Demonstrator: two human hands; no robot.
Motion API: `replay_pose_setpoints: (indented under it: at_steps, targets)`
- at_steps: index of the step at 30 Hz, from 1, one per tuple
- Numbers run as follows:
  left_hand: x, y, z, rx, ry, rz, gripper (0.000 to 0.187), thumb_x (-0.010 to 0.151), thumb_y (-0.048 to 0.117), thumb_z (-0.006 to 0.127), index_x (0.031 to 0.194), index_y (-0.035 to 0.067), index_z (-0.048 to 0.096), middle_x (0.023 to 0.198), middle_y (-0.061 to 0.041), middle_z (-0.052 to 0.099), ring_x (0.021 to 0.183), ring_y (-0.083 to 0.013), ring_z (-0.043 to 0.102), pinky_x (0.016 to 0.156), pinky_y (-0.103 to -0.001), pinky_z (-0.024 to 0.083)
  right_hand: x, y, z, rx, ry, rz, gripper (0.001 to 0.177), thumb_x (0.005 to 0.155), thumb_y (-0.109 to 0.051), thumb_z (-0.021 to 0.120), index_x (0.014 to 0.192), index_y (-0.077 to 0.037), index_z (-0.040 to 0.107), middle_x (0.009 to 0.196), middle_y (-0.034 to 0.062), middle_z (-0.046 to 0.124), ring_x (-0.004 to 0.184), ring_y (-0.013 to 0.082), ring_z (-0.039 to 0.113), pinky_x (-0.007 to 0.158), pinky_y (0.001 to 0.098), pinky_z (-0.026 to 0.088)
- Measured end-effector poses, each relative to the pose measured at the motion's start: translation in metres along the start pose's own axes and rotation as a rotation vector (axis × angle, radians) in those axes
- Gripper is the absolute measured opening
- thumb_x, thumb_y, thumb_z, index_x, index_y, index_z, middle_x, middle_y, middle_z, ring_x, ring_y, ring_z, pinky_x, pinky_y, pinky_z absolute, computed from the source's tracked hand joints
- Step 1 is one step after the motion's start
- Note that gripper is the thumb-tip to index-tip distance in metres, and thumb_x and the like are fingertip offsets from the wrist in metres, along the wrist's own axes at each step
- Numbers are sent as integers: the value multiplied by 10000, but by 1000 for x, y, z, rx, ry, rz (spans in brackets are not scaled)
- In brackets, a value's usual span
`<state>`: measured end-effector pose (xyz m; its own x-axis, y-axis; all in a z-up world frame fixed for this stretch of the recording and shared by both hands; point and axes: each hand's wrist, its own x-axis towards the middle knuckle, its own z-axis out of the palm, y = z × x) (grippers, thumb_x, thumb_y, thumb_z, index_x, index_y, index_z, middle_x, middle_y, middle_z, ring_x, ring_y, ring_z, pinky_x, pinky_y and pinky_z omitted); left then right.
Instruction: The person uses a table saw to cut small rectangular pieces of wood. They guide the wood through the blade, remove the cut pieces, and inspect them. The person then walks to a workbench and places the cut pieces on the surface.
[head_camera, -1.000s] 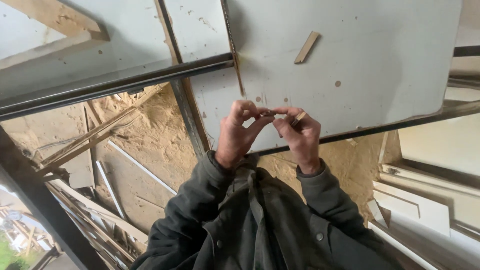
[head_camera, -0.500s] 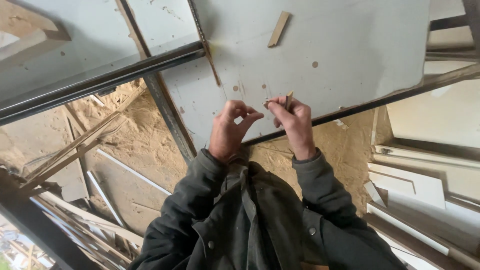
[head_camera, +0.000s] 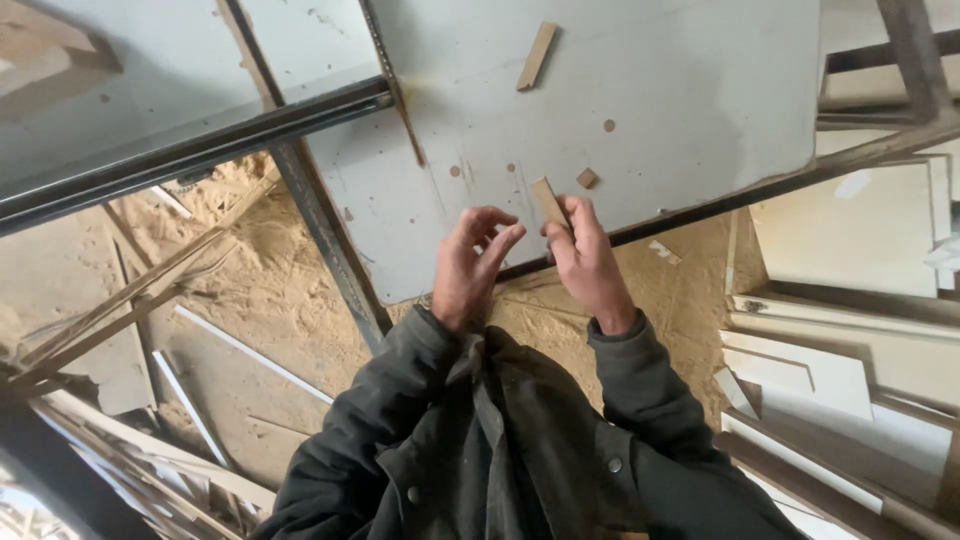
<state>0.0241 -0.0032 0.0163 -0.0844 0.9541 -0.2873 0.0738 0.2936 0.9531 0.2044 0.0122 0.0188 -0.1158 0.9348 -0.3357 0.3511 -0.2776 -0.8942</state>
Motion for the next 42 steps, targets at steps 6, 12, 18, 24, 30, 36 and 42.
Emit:
replay_pose_setpoints:
  at_steps: [6,12,18,24,30,36,42]
  targets:
    - [-2,-17,4,-480,-82,-178,306,982,154,719,1235,-4,653,1018,-37,713,844,-95,641,721,-251,549,-23,-38,15,224,-187,169,263,1074,-58,536,1325,19,562,1028,42,686,855,73,600,731,242,512]
    - [-10,-1,-24,-849,-58,-362,217,1015,180,716,1037,-36,713,869,-70,710,761,-149,672,729,-281,571,-34,-51,12,392,-269,154,416,1007,28,564,1415,65,493,1221,106,698,1024,119,665,845,256,559]
    - [-15,-12,-27,-1019,61,-474,186,983,189,718,1001,4,714,853,-29,709,728,-94,647,720,-279,574,-38,-34,8,356,-225,98,415,1001,56,511,1415,80,502,1218,146,676,1067,164,685,923,310,600]
    - [-22,-19,-27,-1038,87,-443,177,974,167,738,1014,-5,728,855,-39,708,722,-94,636,707,-278,568,-42,-39,10,342,-157,65,275,1086,-48,516,1317,55,624,1126,90,712,976,129,686,875,279,599]
    - [-31,-12,-30,-716,84,-298,223,949,124,761,1082,-55,755,905,-67,744,788,-97,642,736,-255,549,-39,-54,22,119,-85,48,232,1052,-136,673,1235,2,708,1006,30,699,878,56,614,776,204,513]
    - [-33,-5,-38,-168,-82,-127,290,944,176,754,1147,-31,761,891,-91,779,775,-88,680,672,-277,576,-18,-79,24,-108,-172,-204,237,986,-97,781,1200,-8,739,948,37,566,809,77,517,719,226,478]
    - [-25,13,-53,38,-190,-59,273,928,200,769,1120,6,764,920,-103,801,792,-92,703,692,-272,581,1,-79,19,9,-290,-47,121,998,-114,738,1032,2,725,912,-19,691,801,36,623,712,208,518]
